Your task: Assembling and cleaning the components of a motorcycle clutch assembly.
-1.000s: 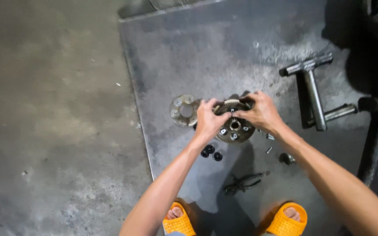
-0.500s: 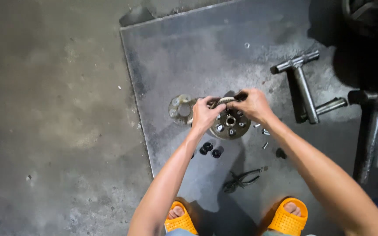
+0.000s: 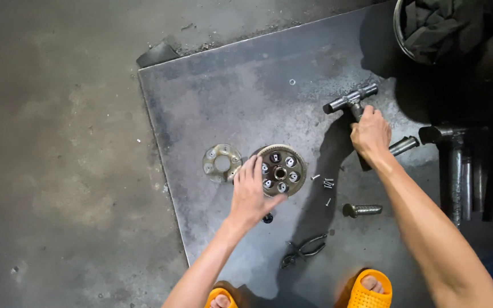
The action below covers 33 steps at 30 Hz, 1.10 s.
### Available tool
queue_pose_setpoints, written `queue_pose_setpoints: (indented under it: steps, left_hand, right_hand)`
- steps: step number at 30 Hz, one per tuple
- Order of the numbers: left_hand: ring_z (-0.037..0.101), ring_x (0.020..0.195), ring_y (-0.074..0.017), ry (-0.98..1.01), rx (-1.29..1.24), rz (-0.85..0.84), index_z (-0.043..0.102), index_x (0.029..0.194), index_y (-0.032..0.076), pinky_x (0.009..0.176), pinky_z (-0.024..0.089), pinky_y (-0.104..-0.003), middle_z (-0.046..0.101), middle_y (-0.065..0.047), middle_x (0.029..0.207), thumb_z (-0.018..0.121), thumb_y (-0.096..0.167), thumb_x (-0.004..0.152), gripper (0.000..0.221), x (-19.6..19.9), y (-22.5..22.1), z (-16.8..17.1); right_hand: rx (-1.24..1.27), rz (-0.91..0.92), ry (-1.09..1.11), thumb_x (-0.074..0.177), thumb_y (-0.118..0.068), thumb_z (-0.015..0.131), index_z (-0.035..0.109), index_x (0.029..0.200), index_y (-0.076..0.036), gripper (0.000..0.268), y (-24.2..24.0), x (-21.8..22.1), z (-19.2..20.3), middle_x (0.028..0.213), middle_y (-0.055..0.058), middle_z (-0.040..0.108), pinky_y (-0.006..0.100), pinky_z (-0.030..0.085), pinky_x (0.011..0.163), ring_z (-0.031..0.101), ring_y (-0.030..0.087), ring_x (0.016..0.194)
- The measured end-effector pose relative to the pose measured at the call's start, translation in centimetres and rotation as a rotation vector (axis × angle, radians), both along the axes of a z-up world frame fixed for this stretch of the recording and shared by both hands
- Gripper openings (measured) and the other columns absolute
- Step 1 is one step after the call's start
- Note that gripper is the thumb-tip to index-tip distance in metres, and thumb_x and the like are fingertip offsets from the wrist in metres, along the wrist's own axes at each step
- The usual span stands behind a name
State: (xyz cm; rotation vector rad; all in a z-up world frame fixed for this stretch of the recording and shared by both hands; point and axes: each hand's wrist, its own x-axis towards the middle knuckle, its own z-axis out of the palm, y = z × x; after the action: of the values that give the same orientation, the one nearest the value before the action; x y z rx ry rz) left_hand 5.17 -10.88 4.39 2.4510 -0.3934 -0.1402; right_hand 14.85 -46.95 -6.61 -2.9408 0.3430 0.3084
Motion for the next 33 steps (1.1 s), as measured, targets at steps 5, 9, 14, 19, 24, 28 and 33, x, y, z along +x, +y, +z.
queue_pose_setpoints:
  steps: [5,9,14,19,24,28,33]
  left_hand:
    - [0.039,0.141,-0.0420,-0.010,0.160,0.032,0.035,0.150,-0.009,0.112,0.034,-0.062,0.038,-0.030,0.153,0.091,0.058,0.062,0.124,-1.9,-0.4,-2.7]
    - [0.042,0.139,-0.0404,-0.040,0.183,0.029,0.037,0.149,-0.009,0.111,0.035,-0.060,0.040,-0.029,0.151,0.090,0.053,0.066,0.117,-2.1,-0.3,-3.0]
    - [0.041,0.140,-0.0398,-0.019,0.205,0.027,0.038,0.147,-0.011,0.109,0.035,-0.063,0.042,-0.029,0.149,0.092,0.044,0.062,0.115,-2.2,-0.4,-3.2]
    - [0.042,0.140,-0.0390,-0.071,0.213,0.047,0.040,0.146,-0.011,0.107,0.039,-0.064,0.041,-0.028,0.149,0.092,0.046,0.058,0.118,-2.5,-0.5,-3.5]
    - [0.042,0.139,-0.0383,-0.058,0.214,0.048,0.041,0.146,-0.011,0.106,0.040,-0.064,0.042,-0.028,0.148,0.094,0.046,0.056,0.118,-2.5,-0.5,-3.1]
    - [0.043,0.139,-0.0380,-0.082,0.235,0.044,0.041,0.145,-0.011,0.105,0.041,-0.064,0.042,-0.027,0.147,0.093,0.046,0.056,0.117,-2.2,-0.6,-3.0]
    - [0.042,0.140,-0.0381,-0.060,0.250,0.052,0.042,0.145,-0.011,0.103,0.042,-0.065,0.043,-0.027,0.146,0.090,0.049,0.061,0.114,-2.5,-0.8,-3.0]
  right_hand:
    - [0.512,0.058,-0.172,0.095,-0.012,0.063,0.059,0.125,0.005,0.035,5.5,-3.1,11.3,0.093,0.036,0.064,0.062,0.049,0.072,0.063,0.060,0.090]
    - [0.767,0.176,-0.175,0.095,-0.020,0.071,0.064,0.105,-0.006,0.018,11.0,-7.1,15.7,0.078,0.021,0.069,0.049,0.054,0.069,0.071,0.043,0.076]
    - [0.692,0.436,-0.289,0.100,-0.018,0.068,0.066,0.099,-0.007,0.011,15.8,-8.0,18.6,0.075,0.013,0.066,0.039,0.054,0.063,0.069,0.036,0.073]
    - [0.577,0.628,-0.373,0.098,-0.022,0.066,0.066,0.134,-0.006,0.039,14.5,-8.0,14.9,0.079,0.015,0.063,0.047,0.052,0.056,0.066,0.040,0.072]
    - [0.646,0.599,-0.401,0.100,-0.019,0.064,0.063,0.141,-0.005,0.044,15.3,-8.3,15.8,0.080,0.013,0.062,0.043,0.052,0.057,0.066,0.037,0.073]
    - [0.582,0.695,-0.358,0.096,-0.020,0.067,0.066,0.136,-0.004,0.043,14.6,-7.4,15.2,0.077,0.015,0.064,0.046,0.053,0.055,0.067,0.037,0.069]
    - [0.614,0.619,-0.390,0.097,-0.019,0.069,0.064,0.142,-0.005,0.048,14.4,-8.5,14.6,0.084,0.011,0.064,0.040,0.055,0.061,0.068,0.034,0.075]
